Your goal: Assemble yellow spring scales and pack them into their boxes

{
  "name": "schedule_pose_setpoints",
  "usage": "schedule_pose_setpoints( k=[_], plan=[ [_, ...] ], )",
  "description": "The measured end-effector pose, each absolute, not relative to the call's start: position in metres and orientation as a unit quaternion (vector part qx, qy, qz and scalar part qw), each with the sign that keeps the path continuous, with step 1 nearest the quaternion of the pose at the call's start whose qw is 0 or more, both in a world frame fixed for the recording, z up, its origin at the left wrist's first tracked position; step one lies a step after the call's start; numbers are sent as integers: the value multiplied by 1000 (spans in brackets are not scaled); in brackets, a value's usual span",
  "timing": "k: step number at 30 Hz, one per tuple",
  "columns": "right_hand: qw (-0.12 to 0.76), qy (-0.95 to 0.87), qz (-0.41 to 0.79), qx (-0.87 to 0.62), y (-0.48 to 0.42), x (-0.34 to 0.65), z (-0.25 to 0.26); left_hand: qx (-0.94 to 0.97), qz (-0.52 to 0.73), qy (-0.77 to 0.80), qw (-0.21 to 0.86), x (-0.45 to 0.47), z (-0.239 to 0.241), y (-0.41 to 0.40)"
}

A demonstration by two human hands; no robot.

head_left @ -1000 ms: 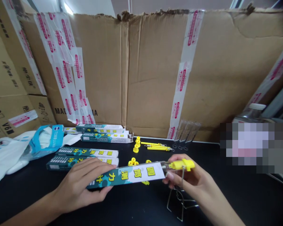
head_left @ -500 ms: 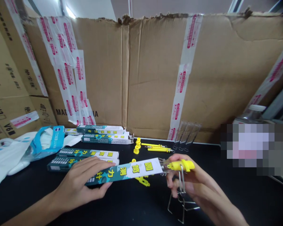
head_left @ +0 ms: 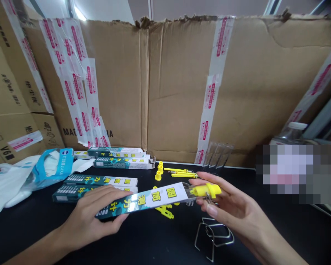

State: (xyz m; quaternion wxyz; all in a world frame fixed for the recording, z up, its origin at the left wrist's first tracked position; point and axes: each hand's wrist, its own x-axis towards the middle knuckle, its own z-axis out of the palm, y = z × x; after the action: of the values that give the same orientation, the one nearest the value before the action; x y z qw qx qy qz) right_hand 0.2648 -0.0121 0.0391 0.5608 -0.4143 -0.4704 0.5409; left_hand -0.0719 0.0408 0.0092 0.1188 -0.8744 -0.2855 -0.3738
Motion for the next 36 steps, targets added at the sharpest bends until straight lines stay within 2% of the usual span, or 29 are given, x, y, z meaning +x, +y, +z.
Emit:
schedule_pose_setpoints(
  k=[8, 15, 19, 25, 36],
  plan=[
    [621, -471, 481, -403, -2, 274, 34, -879, -366, -273, 137, -72, 12, 41],
    [639, -492, 330, -491, -1, 275, 29, -898, -338, -249, 130, -70, 7, 35],
    [650, -501, 356, -447, -1, 269, 27, -896, -340, -255, 127, -69, 8, 36],
    [618, -524, 398, -431, -7, 262, 18, -893, -349, -254, 127, -68, 9, 39],
    [475, -656, 272, -519, -11, 263, 16, -882, -364, -262, 144, -65, 9, 32]
  ],
)
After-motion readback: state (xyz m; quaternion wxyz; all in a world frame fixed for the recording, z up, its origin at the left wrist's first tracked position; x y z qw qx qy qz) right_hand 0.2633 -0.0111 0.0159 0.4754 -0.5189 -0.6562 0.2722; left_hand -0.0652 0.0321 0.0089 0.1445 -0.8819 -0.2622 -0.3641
